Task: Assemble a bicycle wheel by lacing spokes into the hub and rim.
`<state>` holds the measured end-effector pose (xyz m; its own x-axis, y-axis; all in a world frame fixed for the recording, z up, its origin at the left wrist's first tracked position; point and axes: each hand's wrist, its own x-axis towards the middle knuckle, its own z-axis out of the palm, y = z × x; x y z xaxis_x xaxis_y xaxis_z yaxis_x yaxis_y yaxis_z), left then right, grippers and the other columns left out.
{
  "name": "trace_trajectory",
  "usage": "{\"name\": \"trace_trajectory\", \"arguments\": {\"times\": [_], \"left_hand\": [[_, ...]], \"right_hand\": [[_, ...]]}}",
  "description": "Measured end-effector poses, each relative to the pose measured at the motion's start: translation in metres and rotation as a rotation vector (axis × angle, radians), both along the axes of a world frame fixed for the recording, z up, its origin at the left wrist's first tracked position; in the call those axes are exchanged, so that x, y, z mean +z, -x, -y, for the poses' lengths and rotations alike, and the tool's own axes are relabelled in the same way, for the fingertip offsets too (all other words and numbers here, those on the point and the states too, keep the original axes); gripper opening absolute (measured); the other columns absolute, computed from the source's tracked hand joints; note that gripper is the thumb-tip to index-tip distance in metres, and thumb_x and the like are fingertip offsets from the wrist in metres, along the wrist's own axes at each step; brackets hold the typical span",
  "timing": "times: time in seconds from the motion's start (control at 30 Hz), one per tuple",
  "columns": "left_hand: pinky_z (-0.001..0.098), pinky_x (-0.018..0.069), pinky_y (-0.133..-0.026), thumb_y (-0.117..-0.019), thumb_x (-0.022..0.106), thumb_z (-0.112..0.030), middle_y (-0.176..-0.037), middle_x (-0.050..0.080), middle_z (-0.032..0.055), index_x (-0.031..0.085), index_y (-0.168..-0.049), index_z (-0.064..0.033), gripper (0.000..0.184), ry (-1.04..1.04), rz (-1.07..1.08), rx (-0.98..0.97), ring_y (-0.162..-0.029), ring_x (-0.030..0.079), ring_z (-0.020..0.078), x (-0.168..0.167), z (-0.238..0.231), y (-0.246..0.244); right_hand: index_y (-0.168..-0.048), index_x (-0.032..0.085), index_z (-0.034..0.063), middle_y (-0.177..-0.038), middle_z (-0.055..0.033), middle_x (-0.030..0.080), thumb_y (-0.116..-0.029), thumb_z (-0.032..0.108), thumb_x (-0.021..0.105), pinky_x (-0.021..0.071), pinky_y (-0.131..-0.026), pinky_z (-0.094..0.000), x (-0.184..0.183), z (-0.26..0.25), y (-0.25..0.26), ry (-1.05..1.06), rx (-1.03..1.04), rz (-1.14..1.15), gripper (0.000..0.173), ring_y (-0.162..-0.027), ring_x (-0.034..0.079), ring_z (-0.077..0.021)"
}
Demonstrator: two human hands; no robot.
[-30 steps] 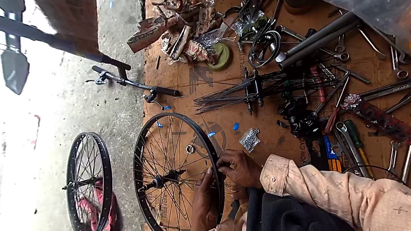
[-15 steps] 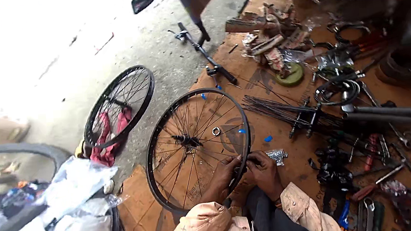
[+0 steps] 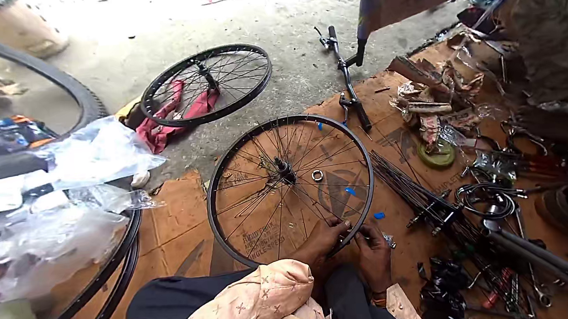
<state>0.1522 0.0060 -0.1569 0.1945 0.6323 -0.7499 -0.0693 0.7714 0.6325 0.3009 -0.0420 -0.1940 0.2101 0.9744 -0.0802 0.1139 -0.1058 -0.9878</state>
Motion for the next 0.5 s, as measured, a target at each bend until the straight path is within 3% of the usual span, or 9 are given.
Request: {"name": "trace_trajectory", "arguments": {"times": [0.5], "left_hand": [[0.0291,0.0591,-0.073,-0.1031,0.064,-0.025,-0.092,0.073,0.0095,0.068,-0.108,-0.0013,0.024,-0.001,-0.004,-0.026,-0.078,0.071,0.0156,0.0023,-0.0016,0.0042]], "right_hand": [[-0.1,0.072,-0.001,-0.095,-0.0101,0.072,-0.0895,-0.001,0.067,0.0633,-0.079,-0.029,0.0001,0.0008,0.0036,-0.02,-0.02,-0.007,0.012,-0.086,0.072,-0.0162]]}}
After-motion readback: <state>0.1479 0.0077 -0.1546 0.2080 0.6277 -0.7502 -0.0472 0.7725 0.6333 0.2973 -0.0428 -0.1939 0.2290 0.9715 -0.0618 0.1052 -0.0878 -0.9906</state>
